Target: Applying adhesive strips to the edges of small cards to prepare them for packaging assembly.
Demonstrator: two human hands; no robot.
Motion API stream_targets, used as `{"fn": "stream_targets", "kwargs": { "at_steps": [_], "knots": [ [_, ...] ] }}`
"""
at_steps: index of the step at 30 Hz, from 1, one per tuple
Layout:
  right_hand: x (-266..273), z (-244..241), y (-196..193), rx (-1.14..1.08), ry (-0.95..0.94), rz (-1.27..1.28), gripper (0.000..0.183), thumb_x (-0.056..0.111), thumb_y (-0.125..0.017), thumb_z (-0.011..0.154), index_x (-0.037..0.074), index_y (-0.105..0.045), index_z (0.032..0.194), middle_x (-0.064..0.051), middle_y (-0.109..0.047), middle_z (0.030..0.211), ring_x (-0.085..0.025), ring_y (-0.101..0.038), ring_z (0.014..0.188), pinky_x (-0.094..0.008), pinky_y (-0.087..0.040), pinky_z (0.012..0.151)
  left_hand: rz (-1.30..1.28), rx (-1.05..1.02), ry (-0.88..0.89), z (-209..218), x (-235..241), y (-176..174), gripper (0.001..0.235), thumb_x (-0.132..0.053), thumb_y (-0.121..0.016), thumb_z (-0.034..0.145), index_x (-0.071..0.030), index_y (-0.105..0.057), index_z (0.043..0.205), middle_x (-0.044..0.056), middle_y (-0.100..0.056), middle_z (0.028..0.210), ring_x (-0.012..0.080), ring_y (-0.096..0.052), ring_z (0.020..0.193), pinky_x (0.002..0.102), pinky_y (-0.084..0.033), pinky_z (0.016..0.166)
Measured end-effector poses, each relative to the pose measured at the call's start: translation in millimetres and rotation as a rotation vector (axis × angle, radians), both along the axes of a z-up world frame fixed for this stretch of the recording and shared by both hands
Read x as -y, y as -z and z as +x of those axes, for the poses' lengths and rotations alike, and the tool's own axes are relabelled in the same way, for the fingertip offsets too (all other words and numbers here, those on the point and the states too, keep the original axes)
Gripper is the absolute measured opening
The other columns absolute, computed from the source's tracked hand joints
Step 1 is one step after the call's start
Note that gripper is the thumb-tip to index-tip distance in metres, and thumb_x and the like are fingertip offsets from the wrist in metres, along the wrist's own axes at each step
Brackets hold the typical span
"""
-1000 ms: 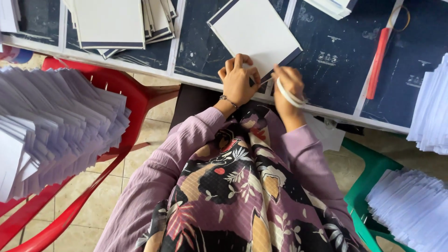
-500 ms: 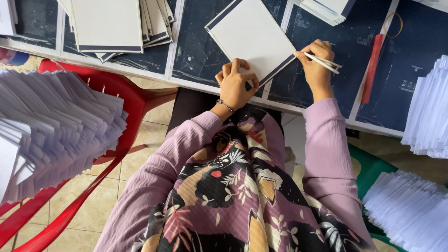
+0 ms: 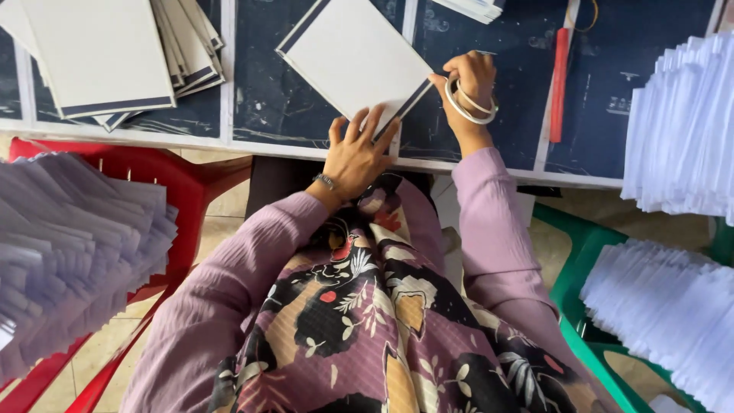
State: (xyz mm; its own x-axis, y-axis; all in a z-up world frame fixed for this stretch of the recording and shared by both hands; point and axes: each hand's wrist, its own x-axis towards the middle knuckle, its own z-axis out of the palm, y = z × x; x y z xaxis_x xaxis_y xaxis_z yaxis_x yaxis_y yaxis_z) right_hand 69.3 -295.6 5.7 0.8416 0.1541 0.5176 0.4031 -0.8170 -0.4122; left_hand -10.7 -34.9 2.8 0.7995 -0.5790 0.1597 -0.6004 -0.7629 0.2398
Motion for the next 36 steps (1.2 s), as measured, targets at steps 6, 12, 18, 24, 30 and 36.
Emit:
{"fn": "stream_targets", "kwargs": {
  "at_steps": [6,12,18,24,30,36],
  "knots": [
    [0,-3,-3,-0.012,-0.021,-0.06,0.027,0.018,-0.089,0.098,0.005,-0.065,0.094,-0.01,-0.058,0.092,-0.033,-0.052,0.091,-0.045,-0.041,0.082,-0.123,-0.074,0.011,78,58,5,0.044,-0.04,-0.076,0.093,-0.036,-0.065,0.135,0.009,-0.043,0.152,0.0362,-0.045,0.133,0.061,-0.038,0.099],
    [-6,-4,-12,0.075,-0.045,0.023,0.031,0.007,-0.058,0.113,-0.003,-0.062,0.084,-0.015,-0.056,0.084,-0.033,-0.051,0.081,-0.046,-0.043,0.081,-0.435,-0.314,-0.425,118,101,11,0.009,-0.026,-0.084,0.069,-0.032,-0.078,0.066,-0.006,-0.052,0.106,0.0305,-0.049,0.105,0.051,-0.036,0.084],
    [1,-2,7,0.072,0.09,-0.03,0.04,0.011,-0.056,0.116,0.0,-0.047,0.078,-0.016,-0.05,0.079,-0.034,-0.048,0.076,-0.048,-0.042,0.077,-0.404,-0.365,-0.543,120,115,14,0.01,-0.02,-0.071,0.073,-0.015,-0.077,0.079,0.001,-0.05,0.113,0.0321,-0.048,0.11,0.054,-0.038,0.094],
    [10,-2,31,0.0,0.171,-0.107,0.045,0.023,-0.055,0.119,0.006,-0.049,0.078,-0.017,-0.058,0.077,-0.042,-0.058,0.08,-0.053,-0.037,0.072,-0.412,-0.342,-0.627,119,121,6,0.02,-0.023,-0.061,0.077,-0.014,-0.079,0.082,0.005,-0.054,0.115,0.0374,-0.051,0.11,0.056,-0.039,0.089],
    [20,-3,40,-0.014,0.038,-0.001,0.052,0.019,-0.053,0.124,0.0,-0.047,0.076,-0.022,-0.055,0.073,-0.044,-0.054,0.071,-0.053,-0.037,0.07,-0.436,-0.413,-0.634,113,118,-8,0.023,-0.025,-0.06,0.078,-0.015,-0.08,0.084,0.004,-0.054,0.118,0.0367,-0.052,0.117,0.055,-0.037,0.098],
    [2,-8,27,0.03,0.084,0.157,0.047,0.022,-0.062,0.123,0.0,-0.051,0.082,-0.019,-0.059,0.075,-0.043,-0.056,0.068,-0.051,-0.043,0.069,-0.449,-0.386,-0.55,112,114,6,0.021,-0.026,-0.062,0.086,-0.015,-0.078,0.091,0.004,-0.053,0.12,0.0348,-0.05,0.118,0.054,-0.035,0.1]
  ]
}}
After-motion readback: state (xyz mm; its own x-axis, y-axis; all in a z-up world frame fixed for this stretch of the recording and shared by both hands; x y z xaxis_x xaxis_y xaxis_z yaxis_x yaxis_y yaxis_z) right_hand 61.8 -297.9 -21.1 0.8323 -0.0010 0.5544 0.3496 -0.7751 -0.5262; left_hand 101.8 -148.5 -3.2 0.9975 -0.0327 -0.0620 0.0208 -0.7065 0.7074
